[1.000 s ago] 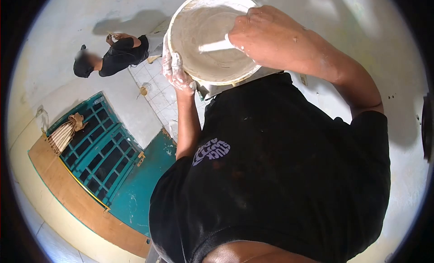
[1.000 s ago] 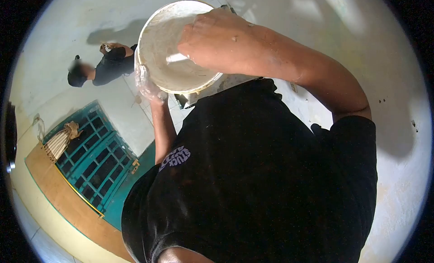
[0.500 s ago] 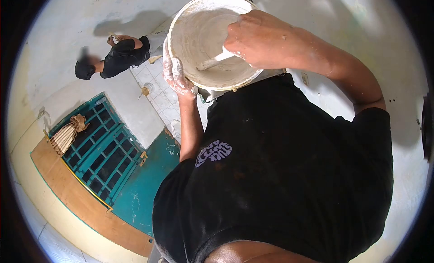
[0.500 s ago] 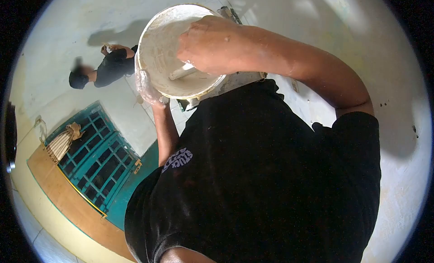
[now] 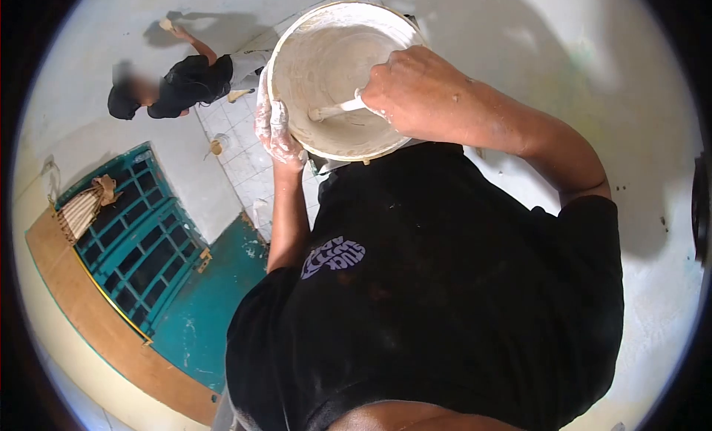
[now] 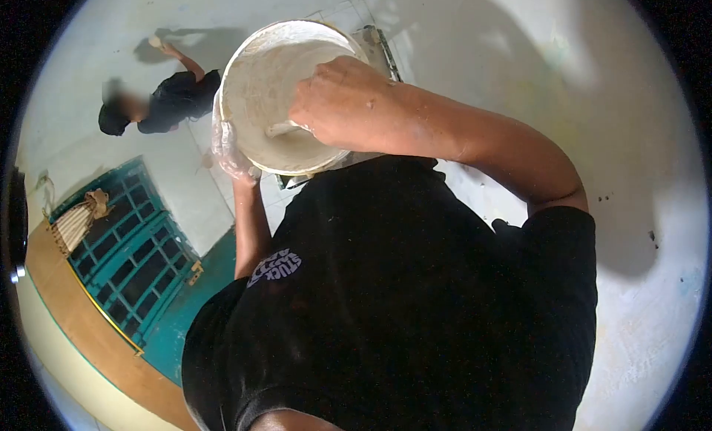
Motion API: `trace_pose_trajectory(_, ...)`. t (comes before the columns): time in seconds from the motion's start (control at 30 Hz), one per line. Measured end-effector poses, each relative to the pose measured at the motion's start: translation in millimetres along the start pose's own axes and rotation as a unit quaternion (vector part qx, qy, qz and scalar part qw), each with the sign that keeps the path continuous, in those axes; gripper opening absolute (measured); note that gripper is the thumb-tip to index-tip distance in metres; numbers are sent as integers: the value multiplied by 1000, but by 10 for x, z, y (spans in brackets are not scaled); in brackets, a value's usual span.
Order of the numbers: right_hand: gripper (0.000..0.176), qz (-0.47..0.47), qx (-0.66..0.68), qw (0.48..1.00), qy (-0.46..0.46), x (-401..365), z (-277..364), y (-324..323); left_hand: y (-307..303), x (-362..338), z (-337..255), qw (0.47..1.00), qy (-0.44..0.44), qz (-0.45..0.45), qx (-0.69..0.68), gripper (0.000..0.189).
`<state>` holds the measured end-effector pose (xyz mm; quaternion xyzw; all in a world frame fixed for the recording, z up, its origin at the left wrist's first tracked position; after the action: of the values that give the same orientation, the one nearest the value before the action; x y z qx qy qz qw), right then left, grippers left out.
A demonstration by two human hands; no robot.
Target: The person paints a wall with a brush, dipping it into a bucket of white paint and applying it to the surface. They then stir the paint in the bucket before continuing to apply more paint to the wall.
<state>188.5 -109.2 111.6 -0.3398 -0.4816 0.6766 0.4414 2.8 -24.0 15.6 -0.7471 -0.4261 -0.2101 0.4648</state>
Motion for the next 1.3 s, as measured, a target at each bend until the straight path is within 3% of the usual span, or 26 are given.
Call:
trace_pose_trajectory(0.07, 10, -28, 8, 999, 16, -28, -24, -83, -20, -53, 45, 1000, 15, 2, 11, 41)
trace_pose_trajectory(0.13, 14, -40, -18, 999, 32, -20, -13, -175, -18, -60, 63, 999, -31, 17, -10, 39)
trace_pose_trajectory(0.2, 14, -1, -57, 996, 69, 142, 5, -184, 16, -14, 93, 998, -60, 23, -10, 35)
trace_pose_trajectory(0.23, 14, 16, -78, 993, 90, 197, -8, -179, 44, 65, 28, 1000, 5, 2, -16, 34)
trace_pose_trajectory(0.33, 15, -2, -49, 997, 52, 241, 43, -63, -12, 17, -1, 993, -96, -3, -74, 34)
trace_pose_trajectory(0.43, 8, 24, -14, 999, 30, 190, 48, -8, -4, 96, -68, 998, -53, -13, -29, 38)
trace_pose_trajectory(0.53, 14, 5, -16, 1000, -7, 124, 58, -24, 0, 90, -60, 999, -30, -20, -28, 39)
trace_pose_trajectory(0.63, 12, 49, 50, 997, 26, 79, 29, -123, 2, 69, -56, 995, -63, -13, -75, 37)
trace_pose_trajectory(0.7, 12, 23, 76, 996, 41, 14, -70, -92, 16, 29, 55, 998, 3, -33, -56, 35)
trace_pose_trajectory(0.8, 13, 8, 112, 992, 53, -49, -139, -189, 21, 22, 37, 998, 10, -38, -50, 33)
trace_pose_trajectory(0.87, 16, 29, 126, 990, 62, -55, -148, -264, -12, 79, -50, 997, -7, -44, -62, 32)
trace_pose_trajectory(0.9, 17, 49, 127, 988, 70, -45, -186, -312, -10, 111, -66, 976, -164, -23, -144, 36)
trace_pose_trajectory(1.0, 22, 32, 181, 982, 52, -66, -240, -464, 7, 153, -40, 952, -222, -42, -208, 41)
trace_pose_trajectory(1.07, 24, -2, 201, 980, 7, -109, -277, -484, -24, 103, 10, 991, -93, -34, -93, 39)
trace_pose_trajectory(1.1, 25, -19, 193, 981, -25, -151, -344, -427, -12, 53, 32, 990, -108, -36, -82, 40)
trace_pose_trajectory(1.2, 24, 21, 337, 932, 132, -275, -453, -355, 0, 12, 91, 991, -114, -23, -65, 47)
trace_pose_trajectory(1.27, 25, 38, 437, 861, 258, -440, -568, -209, -12, 29, 63, 998, -55, -32, -24, 47)
trace_pose_trajectory(1.3, 29, 44, 475, 849, 227, -409, -477, -289, -12, 38, 50, 998, -44, -44, 6, 36)
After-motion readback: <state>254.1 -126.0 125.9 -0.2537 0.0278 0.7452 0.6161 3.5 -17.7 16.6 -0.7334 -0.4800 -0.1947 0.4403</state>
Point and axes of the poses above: each hand's wrist, its own x-axis towards the middle knuckle, its own y-axis out of the palm, z = x × y, the point moved 3 cm from there along x, towards the middle knuckle
